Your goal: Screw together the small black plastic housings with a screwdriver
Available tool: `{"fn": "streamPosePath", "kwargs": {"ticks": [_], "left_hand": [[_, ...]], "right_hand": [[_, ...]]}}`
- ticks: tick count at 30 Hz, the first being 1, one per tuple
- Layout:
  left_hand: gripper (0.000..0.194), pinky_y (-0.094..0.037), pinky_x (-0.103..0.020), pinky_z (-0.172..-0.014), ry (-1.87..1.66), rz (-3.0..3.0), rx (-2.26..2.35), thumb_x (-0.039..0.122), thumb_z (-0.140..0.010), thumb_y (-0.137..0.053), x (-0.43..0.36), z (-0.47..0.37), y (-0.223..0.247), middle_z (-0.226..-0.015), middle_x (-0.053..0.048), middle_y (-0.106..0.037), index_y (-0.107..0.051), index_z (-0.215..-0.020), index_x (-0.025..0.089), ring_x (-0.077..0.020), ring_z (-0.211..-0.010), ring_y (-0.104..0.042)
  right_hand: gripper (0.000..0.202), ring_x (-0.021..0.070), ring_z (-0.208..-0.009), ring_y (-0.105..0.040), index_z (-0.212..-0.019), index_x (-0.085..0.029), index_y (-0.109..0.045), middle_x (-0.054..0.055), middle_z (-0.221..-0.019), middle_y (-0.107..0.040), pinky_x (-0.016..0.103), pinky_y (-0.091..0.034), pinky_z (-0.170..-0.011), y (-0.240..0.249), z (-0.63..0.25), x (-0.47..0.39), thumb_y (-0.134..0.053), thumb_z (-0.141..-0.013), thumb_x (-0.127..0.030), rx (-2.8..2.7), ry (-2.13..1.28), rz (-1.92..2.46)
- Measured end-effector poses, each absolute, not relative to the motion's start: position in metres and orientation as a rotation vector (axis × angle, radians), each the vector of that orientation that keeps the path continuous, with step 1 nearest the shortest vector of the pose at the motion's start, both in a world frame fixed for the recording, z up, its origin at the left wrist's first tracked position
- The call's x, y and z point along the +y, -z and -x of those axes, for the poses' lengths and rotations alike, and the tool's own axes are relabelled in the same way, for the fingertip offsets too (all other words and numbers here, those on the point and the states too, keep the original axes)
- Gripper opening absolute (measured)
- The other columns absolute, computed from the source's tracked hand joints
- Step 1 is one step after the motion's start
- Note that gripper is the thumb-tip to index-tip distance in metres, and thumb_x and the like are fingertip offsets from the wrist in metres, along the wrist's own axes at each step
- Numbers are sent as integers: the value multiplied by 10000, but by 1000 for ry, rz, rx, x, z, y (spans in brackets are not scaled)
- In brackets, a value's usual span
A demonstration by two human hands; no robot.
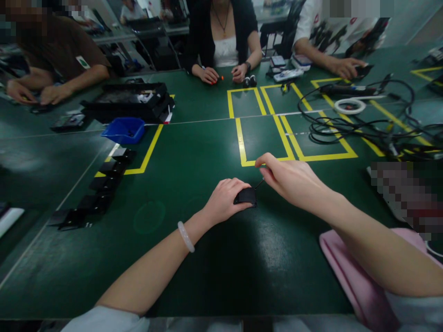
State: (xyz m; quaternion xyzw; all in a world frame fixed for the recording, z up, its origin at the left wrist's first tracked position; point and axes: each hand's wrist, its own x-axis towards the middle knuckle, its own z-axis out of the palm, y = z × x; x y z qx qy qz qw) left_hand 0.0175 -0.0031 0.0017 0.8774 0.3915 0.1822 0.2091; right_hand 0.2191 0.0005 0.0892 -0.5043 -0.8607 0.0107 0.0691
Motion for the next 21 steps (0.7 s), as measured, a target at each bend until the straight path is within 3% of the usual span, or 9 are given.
{"fn": "streamPosePath", "kwargs": {"ticks": [5, 10, 17, 21], "left_hand": [[372, -383, -392, -940, -506, -2444, 1084, 440, -835, -627, -3, -17, -2, -1098, -50, -599, -546, -1122, 218, -231, -1047, -540], [380, -382, -391, -941, -507, -2443, 1098, 442, -832, -629, -3, -17, -1, -1096, -46, -600, -545, -1125, 216, -228, -1043, -540], [375, -379, -400, -942, -525, -2442, 1092, 438, -835, -626, -4, -18, 0, -1096, -45, -602, -536, -1127, 221, -230, -1039, -542], [380, -381, -405, -946, -526, -2442, 1092, 446, -836, -620, -3, -18, 1, -1095, -53, -602, -532, -1125, 216, -236, -1047, -543]], "right_hand": [[220, 169, -641, -634, -1069, -175, -499, 18, -775, -680, 245, -266, -514, -87, -220, 0, -355, -949, -291, -2576, -91, 1419], [342, 191, -587, -626, -946, -183, -564, 40, -680, -682, 268, -196, -494, -89, -216, -3, -317, -965, -420, -2584, 77, 1610], [243, 160, -667, -645, -1090, -189, -520, 29, -841, -708, 257, -258, -517, -90, -215, -5, -343, -954, -285, -2563, -136, 1453], [285, 164, -641, -635, -996, -189, -554, 31, -770, -700, 260, -251, -524, -88, -214, -5, -329, -964, -360, -2560, -81, 1485]]}}
